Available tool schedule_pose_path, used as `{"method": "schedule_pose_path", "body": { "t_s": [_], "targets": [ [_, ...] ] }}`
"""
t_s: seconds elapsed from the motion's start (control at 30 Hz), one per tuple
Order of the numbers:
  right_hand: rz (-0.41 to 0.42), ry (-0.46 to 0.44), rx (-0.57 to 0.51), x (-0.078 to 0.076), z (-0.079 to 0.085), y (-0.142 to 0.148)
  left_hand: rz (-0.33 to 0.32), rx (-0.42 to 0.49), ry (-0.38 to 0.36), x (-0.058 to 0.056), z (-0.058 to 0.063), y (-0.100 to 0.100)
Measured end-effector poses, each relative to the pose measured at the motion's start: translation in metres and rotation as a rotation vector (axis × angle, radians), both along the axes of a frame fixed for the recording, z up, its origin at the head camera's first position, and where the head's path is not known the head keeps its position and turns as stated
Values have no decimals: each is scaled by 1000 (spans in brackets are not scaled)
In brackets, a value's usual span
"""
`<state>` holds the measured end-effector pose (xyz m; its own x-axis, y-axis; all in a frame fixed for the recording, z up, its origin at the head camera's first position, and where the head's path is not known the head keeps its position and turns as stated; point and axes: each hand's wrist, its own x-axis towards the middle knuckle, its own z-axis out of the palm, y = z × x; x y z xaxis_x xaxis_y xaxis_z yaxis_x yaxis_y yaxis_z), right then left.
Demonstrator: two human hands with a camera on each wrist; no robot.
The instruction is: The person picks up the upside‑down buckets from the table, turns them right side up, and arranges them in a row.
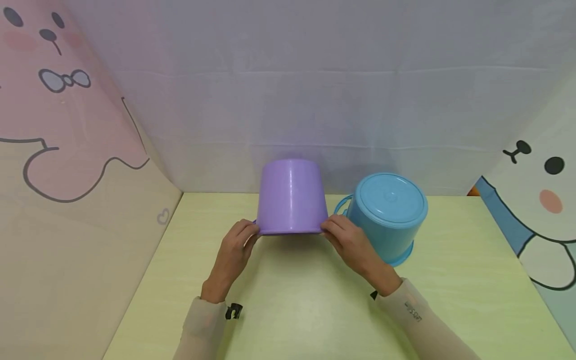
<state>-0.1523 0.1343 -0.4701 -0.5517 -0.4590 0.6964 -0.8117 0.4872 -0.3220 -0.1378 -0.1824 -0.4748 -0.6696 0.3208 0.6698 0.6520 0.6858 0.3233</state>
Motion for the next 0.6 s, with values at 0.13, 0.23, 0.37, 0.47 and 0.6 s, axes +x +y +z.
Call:
{"method": "schedule_pose_path", "body": {
  "t_s": [0.13, 0.23, 0.37, 0.47, 0.6],
  "targets": [
    [-9, -8, -9, 1, 4, 0, -6, 24, -14, 0, 4, 1],
    [-16, -17, -15, 1, 6, -1, -9, 46, -25, -2, 5, 1],
    [-26, -26, -17, -1, 7, -1, -14, 66, -40, -3, 7, 1],
    [-28, -28, -26, -2, 6, -1, -19, 74, -50, -4, 9, 1],
    [-33, -34, -38, -2, 8, -2, -20, 78, -66, -3, 12, 1]
  ]
}}
